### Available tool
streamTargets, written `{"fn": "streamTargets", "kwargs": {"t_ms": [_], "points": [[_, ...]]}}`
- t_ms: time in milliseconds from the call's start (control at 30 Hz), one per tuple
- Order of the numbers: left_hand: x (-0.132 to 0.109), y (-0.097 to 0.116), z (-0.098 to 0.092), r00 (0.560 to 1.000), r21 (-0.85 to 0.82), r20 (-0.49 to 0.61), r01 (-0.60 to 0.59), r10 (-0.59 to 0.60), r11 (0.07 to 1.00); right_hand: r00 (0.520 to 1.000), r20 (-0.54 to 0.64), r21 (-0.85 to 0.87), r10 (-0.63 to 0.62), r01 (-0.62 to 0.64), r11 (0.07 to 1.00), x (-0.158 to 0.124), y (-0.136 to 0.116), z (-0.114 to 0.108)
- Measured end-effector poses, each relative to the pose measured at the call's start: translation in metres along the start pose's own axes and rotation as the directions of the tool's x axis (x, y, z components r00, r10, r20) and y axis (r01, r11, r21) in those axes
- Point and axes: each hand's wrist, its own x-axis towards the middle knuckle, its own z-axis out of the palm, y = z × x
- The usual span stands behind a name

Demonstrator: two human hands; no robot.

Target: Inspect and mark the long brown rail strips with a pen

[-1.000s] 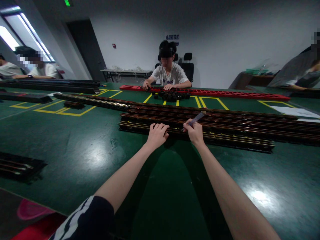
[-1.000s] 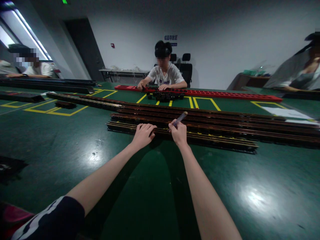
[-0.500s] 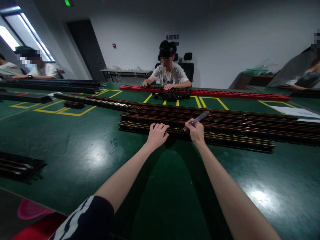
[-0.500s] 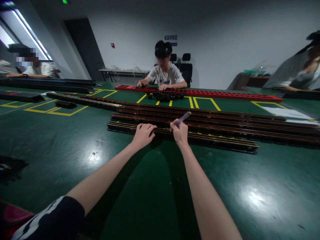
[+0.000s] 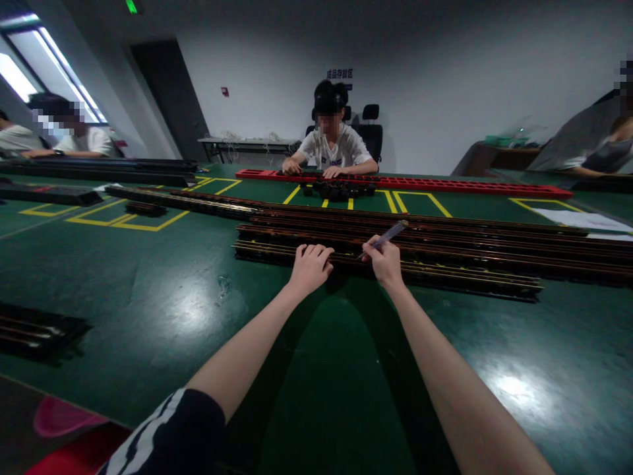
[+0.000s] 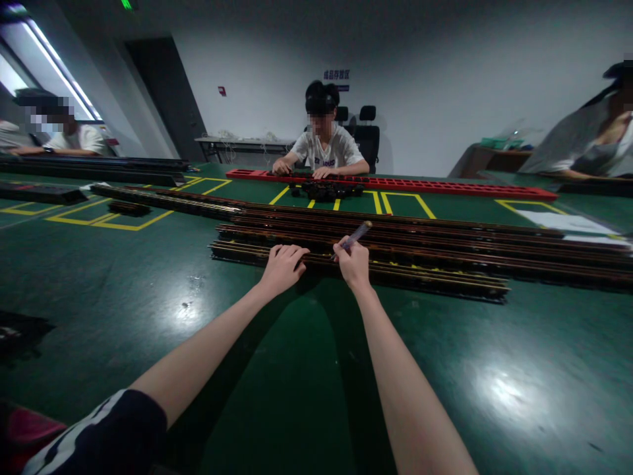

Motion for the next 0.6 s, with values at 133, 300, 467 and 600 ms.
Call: {"fn": "streamTargets", "kwargs": {"t_ms": [133,300,467,600], "points": [[0.0001,0.0,0.001,1.0,0.009,-0.005,0.001,-0.001,1.0,1.0,-0.004,-0.006,0.001,-0.001,1.0,-0.0005,-0.001,0.0004],[0.0004,0.0002,0.0014,1.0,0.01,-0.003,-0.007,0.007,1.0,1.0,-0.005,-0.003,-0.007,0.007,1.0,-0.0011,-0.0012,0.0003],[0.0002,0.0014,0.0009,1.0,0.018,0.005,-0.009,0.009,1.0,1.0,-0.005,-0.001,-0.007,0.007,1.0,-0.0021,-0.0033,0.0002],[-0.0005,0.0011,0.0022,1.0,0.034,0.0,-0.03,0.03,0.999,1.0,-0.016,0.007,0.001,-0.001,1.0,-0.0017,-0.0029,0.0002]]}}
